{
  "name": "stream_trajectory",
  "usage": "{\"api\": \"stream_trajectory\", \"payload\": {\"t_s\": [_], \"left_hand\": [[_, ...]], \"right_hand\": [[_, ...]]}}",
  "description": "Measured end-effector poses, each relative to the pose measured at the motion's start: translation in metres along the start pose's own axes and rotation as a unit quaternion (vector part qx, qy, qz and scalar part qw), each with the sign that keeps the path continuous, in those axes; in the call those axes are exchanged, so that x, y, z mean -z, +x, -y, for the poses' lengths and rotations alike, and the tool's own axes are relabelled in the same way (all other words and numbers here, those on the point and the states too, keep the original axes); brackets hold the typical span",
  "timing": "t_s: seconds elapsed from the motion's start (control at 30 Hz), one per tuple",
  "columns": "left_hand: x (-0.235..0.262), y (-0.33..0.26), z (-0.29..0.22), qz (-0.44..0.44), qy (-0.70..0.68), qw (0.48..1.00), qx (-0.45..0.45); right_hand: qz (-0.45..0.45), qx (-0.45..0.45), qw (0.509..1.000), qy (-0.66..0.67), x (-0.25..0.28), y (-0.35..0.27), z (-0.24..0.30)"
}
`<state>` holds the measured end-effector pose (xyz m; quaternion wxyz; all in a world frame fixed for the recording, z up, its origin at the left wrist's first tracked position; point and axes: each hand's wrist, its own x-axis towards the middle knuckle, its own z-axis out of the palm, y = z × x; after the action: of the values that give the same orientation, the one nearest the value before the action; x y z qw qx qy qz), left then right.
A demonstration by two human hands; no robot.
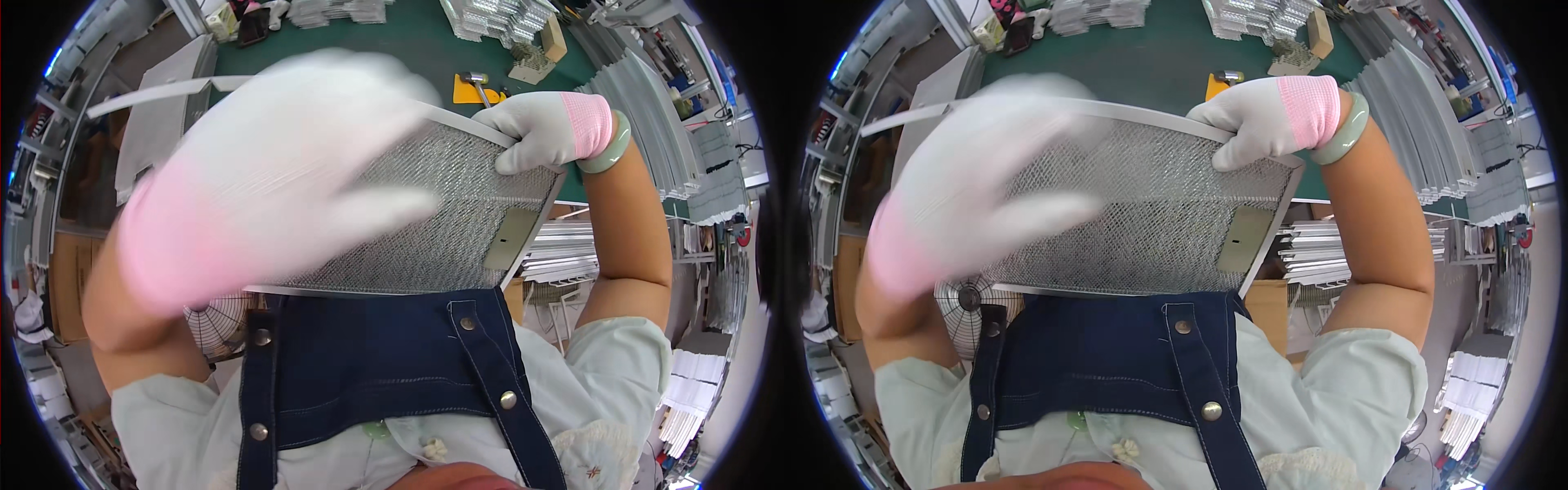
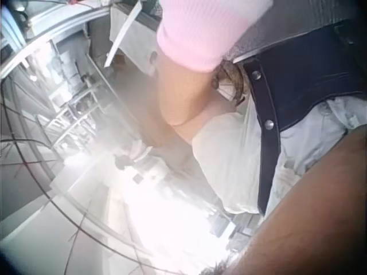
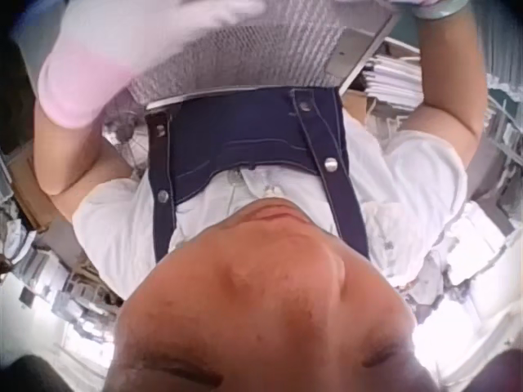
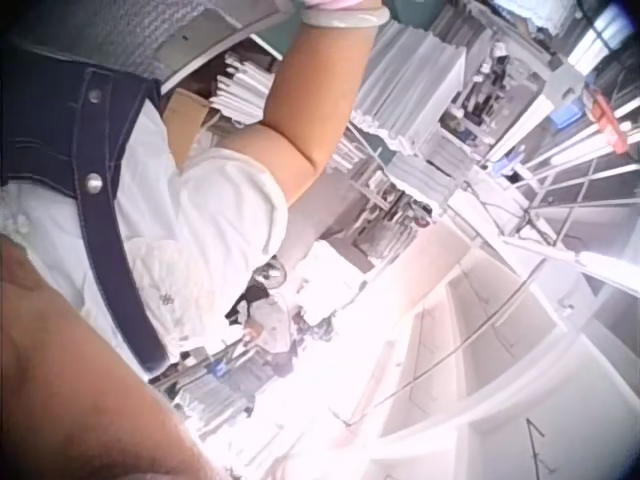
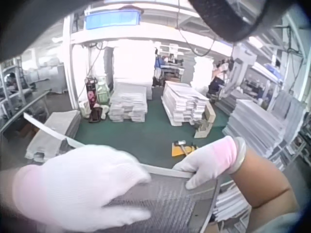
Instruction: The person assembles rectangular metal frames by placing mesh sheets on a workbench, positioning plastic inserts, and fitting white plastic corner pieces. They use a hammer to secure the corners and a yellow plastic scraper to press the mesh into the frame.
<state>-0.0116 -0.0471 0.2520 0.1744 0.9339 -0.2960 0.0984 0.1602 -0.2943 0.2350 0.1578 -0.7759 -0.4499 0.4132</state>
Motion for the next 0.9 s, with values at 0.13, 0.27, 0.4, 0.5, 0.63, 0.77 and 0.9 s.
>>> {"api": "stream_trajectory", "payload": {"t_s": [0.13, 0.27, 0.4, 0.5, 0.63, 0.77, 0.9], "left_hand": [[-0.029, 0.081, 0.017, 0.198, 0.042, 0.979, 0.017], [-0.016, 0.081, 0.013, 0.261, -0.003, 0.963, 0.066], [-0.021, 0.074, 0.012, 0.239, -0.020, 0.970, 0.033], [-0.036, 0.067, 0.026, 0.178, -0.003, 0.984, -0.003], [-0.043, 0.052, 0.025, 0.109, 0.060, 0.992, -0.011], [-0.041, 0.047, 0.026, 0.091, 0.127, 0.988, -0.015], [-0.038, 0.041, 0.031, 0.087, 0.131, 0.988, -0.009]], "right_hand": [[-0.055, -0.003, 0.995, -0.084, 0.001, -0.008, 0.031], [-0.200, -0.033, 0.979, 0.026, -0.028, -0.016, 0.040], [-0.259, -0.014, 0.963, -0.074, -0.042, -0.016, 0.038], [-0.363, 0.063, 0.898, -0.239, -0.056, -0.006, 0.024], [-0.408, 0.039, 0.834, -0.368, -0.066, 0.004, 0.018], [-0.406, 0.065, 0.844, -0.345, -0.063, 0.004, 0.015], [-0.399, 0.067, 0.844, -0.352, -0.062, 0.005, 0.017]]}}
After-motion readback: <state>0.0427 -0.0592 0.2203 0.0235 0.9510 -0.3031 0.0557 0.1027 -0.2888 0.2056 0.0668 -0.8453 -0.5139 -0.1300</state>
